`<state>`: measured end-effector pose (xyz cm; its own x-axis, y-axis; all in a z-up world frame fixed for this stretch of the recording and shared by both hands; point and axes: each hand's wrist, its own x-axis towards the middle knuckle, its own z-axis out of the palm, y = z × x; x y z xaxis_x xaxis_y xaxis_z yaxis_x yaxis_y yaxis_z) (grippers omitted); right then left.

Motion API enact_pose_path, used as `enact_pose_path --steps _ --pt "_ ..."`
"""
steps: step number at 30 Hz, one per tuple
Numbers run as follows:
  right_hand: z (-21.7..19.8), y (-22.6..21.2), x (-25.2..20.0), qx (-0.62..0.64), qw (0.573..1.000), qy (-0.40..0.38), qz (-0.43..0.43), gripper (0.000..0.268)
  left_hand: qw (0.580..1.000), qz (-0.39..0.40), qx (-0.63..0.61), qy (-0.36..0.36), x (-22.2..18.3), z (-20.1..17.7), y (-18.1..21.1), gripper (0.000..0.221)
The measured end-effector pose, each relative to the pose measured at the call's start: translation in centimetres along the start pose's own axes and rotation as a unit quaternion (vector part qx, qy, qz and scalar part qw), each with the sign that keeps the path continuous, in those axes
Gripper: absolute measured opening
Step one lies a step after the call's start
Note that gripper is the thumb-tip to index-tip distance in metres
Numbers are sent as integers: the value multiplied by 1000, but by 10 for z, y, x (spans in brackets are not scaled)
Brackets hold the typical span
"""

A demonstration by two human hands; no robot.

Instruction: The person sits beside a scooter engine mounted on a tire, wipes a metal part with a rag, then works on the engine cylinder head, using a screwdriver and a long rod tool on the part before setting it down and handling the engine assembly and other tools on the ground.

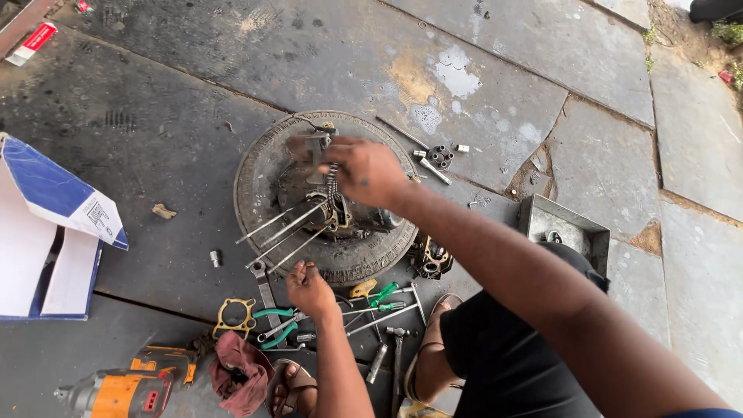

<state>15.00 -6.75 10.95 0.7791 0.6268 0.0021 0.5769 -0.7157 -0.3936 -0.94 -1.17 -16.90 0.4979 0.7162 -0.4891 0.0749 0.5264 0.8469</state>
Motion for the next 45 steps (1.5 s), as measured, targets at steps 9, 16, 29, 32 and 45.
enact_pose_path --steps 9,16,29,32,45 --pt "26 58 -25 -6 990 125 -65 26 981 70 172 50 -12 -84 -104 12" --pt "52 70 -29 -123 959 170 -190 29 772 45 627 -91 -81 -91 -73 31" --pt "50 70 -27 26 975 201 -93 31 939 -130 309 72 -37 -52 -229 39" --pt "46 69 -22 66 956 268 -99 25 923 -146 341 100 -51 -44 -208 37" --pt "48 89 12 292 908 165 251 24 984 -164 31 -63 -183 39 39 47"
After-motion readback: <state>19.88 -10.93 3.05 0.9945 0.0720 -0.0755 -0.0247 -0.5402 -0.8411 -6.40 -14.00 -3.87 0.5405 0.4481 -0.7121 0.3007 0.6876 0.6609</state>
